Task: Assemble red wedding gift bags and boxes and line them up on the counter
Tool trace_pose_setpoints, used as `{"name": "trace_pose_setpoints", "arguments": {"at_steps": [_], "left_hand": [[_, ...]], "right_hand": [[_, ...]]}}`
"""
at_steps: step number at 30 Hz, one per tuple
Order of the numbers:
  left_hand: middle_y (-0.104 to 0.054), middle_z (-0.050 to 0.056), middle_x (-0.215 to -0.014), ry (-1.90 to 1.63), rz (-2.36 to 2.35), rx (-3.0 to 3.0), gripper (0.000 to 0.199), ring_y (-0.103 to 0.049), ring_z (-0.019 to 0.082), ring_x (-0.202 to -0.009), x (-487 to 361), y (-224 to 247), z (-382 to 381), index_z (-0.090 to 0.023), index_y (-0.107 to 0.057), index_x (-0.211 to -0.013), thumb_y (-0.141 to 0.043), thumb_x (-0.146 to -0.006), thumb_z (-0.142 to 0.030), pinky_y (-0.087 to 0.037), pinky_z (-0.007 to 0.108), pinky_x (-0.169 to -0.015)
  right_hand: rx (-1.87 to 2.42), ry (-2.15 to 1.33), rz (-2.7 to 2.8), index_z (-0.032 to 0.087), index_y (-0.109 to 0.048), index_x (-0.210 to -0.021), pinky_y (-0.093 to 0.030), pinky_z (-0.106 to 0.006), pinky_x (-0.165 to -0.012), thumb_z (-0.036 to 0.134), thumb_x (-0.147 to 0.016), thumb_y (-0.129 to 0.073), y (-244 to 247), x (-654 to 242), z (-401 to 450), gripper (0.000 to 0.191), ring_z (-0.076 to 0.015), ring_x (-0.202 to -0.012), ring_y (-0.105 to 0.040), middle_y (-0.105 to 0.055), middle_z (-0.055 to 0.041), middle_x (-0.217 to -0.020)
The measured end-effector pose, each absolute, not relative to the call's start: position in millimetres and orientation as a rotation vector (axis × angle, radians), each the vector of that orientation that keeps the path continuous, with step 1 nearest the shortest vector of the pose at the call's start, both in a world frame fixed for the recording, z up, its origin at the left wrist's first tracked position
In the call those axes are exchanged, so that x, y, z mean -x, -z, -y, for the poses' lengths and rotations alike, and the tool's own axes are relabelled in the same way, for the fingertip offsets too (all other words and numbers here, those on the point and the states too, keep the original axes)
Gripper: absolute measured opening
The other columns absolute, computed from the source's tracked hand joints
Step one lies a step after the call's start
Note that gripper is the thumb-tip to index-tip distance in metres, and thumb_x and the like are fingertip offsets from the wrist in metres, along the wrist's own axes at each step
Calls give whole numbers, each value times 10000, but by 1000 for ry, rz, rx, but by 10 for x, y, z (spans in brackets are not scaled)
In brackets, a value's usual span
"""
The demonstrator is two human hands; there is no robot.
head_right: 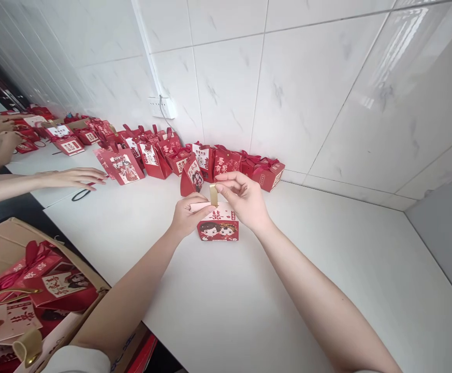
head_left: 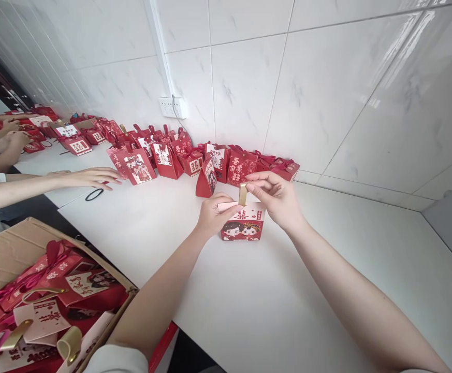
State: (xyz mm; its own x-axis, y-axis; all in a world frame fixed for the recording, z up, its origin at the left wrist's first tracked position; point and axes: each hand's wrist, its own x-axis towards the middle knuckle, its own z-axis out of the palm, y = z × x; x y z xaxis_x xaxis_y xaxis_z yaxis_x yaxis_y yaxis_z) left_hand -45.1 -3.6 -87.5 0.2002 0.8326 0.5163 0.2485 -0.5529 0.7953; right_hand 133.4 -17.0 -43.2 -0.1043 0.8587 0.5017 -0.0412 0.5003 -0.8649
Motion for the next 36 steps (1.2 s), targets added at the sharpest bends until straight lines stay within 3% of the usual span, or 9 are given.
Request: {"name": "trace_pose_setpoints", "arguments": {"at_steps": [4,8,12,15,19,23,30,36], "left_hand": [[-656,57,-867,-1243,-1071,-1789,320,-613,188,-805,506,984,-68,-154,-669,-876,-705,-730,-435,-477,299,-732],[-659,119,-1131,-904,-1014,-1699,615,-626,256,-1004,660,1112,-190,-163,-594,-1177,-788,-637,-386,-501,379,-847],[-606,164,-1240,-636,-939,-1720,790,-606,301,-1082,862,1206,-273,-170,-522,-1283,-827,-571,-322,-503,441,-882],[-587,159,-1271,-529,-902,-1787,864,-575,319,-1137,961,1231,-301,-179,-497,-1312,-845,-529,-291,-492,457,-918],[-603,140,-1254,-574,-948,-1841,783,-570,311,-1143,959,1213,-313,-180,-537,-1266,-832,-552,-309,-475,457,-956],[-593,152,-1256,-719,-970,-1660,715,-596,289,-1093,857,1156,-312,-169,-546,-1230,-818,-590,-337,-507,438,-899],[-621,111,-1215,-947,-868,-1105,469,-646,241,-1000,692,894,-188,-198,-578,-1188,-661,-782,-418,-565,371,-801],[-607,37,-1266,-1209,-836,-863,321,-607,222,-1117,756,408,206,-218,-624,-1116,-603,-818,-338,-601,270,-758]], "right_hand": [[810,-981,1566,236,-572,-1101,-456,-434,-957,445,-821,-670,537,-1403,135,363,-230,-1109,-590,-660,-72,-1117],[964,-932,1559,305,-442,-1270,-383,-456,-1040,470,-812,-673,977,-1520,172,539,-230,-1270,-453,-505,-62,-1355],[1108,-1020,1495,321,-444,-1251,-412,-455,-1011,514,-850,-602,1545,-1698,301,472,-239,-1259,-454,-423,-52,-1418],[1174,-1065,1393,311,-476,-1206,-406,-448,-1018,528,-870,-561,1803,-1822,348,410,-230,-1218,-484,-453,-49,-1380],[1139,-1153,1234,293,-526,-1124,-430,-431,-1007,530,-852,-581,1827,-1913,319,364,-223,-1174,-523,-495,-39,-1331],[1046,-1311,1071,292,-572,-1072,-466,-403,-991,506,-818,-637,1749,-1991,327,339,-223,-1164,-547,-535,-34,-1275],[975,-1353,938,290,-585,-1047,-505,-409,-937,466,-831,-645,1742,-2045,379,285,-227,-1104,-589,-541,-35,-1248],[1013,-1361,980,277,-583,-1047,-531,-395,-877,488,-816,-645,1700,-2033,355,319,-214,-1004,-633,-572,-46,-1195]]}}
